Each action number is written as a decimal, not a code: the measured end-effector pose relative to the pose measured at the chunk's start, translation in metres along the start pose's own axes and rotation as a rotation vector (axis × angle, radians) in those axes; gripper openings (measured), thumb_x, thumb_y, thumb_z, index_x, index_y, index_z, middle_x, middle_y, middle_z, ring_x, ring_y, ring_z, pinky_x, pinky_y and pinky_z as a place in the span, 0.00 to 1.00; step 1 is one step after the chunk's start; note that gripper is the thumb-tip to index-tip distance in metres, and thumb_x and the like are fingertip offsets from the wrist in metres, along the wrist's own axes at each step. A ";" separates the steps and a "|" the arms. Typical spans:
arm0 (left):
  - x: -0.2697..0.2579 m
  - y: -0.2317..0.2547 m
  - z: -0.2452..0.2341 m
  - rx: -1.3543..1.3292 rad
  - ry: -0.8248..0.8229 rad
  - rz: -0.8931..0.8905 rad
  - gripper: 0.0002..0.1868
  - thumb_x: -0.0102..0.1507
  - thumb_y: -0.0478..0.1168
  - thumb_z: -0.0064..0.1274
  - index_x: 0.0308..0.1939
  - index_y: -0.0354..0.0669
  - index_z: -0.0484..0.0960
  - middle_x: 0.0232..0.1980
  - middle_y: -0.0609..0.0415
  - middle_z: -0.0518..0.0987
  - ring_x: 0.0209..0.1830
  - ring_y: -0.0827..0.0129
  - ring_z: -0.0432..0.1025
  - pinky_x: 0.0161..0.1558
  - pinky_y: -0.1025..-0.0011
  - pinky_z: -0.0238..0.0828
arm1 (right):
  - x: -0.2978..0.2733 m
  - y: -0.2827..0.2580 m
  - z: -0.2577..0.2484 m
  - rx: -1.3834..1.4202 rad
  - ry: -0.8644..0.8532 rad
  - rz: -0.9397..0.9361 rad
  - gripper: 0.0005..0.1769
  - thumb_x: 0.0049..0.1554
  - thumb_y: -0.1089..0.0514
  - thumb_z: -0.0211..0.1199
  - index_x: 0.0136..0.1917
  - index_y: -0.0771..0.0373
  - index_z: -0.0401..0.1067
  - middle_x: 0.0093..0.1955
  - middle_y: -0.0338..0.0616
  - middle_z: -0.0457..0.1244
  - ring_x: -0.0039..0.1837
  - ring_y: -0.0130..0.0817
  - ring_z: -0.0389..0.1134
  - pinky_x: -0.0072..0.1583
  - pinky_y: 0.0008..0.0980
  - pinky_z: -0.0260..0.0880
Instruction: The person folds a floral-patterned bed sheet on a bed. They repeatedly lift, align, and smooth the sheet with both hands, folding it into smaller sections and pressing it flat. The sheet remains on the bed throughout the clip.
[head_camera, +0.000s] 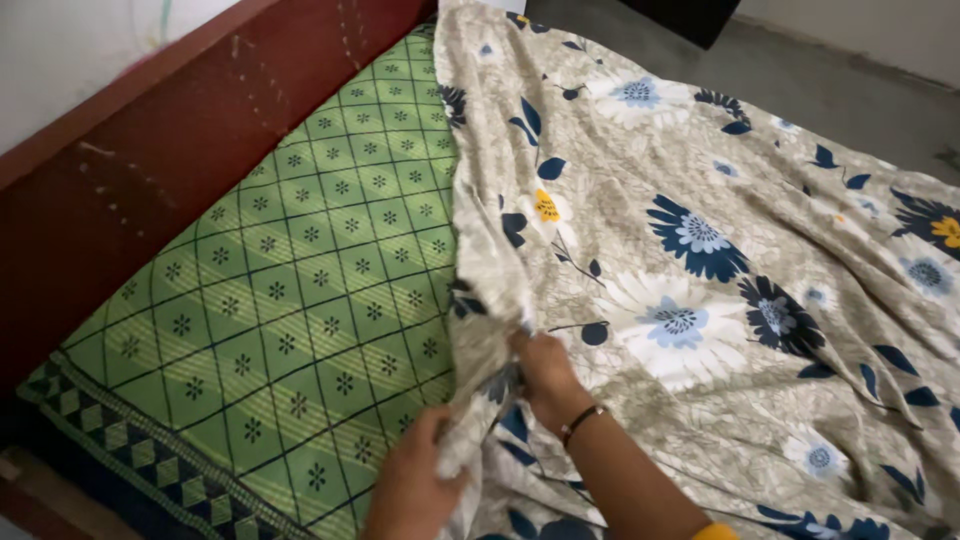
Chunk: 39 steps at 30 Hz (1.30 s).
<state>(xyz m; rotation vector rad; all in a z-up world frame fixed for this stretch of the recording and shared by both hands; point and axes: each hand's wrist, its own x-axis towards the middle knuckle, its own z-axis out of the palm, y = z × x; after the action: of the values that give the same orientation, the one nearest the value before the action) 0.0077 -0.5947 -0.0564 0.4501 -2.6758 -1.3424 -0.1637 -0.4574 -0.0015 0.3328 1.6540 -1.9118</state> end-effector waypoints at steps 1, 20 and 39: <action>0.007 -0.032 -0.012 0.043 -0.069 -0.072 0.35 0.50 0.43 0.69 0.60 0.43 0.75 0.55 0.42 0.79 0.52 0.47 0.74 0.50 0.54 0.72 | 0.004 -0.007 0.001 0.081 -0.008 0.017 0.13 0.61 0.57 0.56 0.56 0.66 0.69 0.46 0.45 0.67 0.44 0.38 0.69 0.44 0.42 0.71; 0.039 -0.121 -0.213 -0.466 0.040 -0.794 0.38 0.63 0.49 0.57 0.76 0.53 0.63 0.54 0.42 0.86 0.54 0.60 0.78 0.56 0.63 0.71 | -0.041 0.000 0.165 -0.958 -0.383 -0.758 0.60 0.43 0.58 0.75 0.82 0.59 0.46 0.69 0.66 0.58 0.64 0.62 0.66 0.60 0.53 0.68; -0.017 -0.181 -0.186 -1.000 0.044 -0.563 0.26 0.54 0.52 0.56 0.43 0.31 0.89 0.37 0.44 0.88 0.35 0.60 0.81 0.44 0.66 0.76 | 0.064 0.009 0.236 -0.483 -0.476 -0.579 0.32 0.57 0.66 0.54 0.75 0.64 0.62 0.62 0.50 0.66 0.61 0.37 0.66 0.61 0.35 0.67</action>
<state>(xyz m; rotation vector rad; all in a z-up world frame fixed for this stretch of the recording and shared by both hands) 0.1052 -0.8333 -0.0884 1.0606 -1.5238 -2.4880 -0.1665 -0.7023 0.0034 -0.8075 1.9087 -1.6813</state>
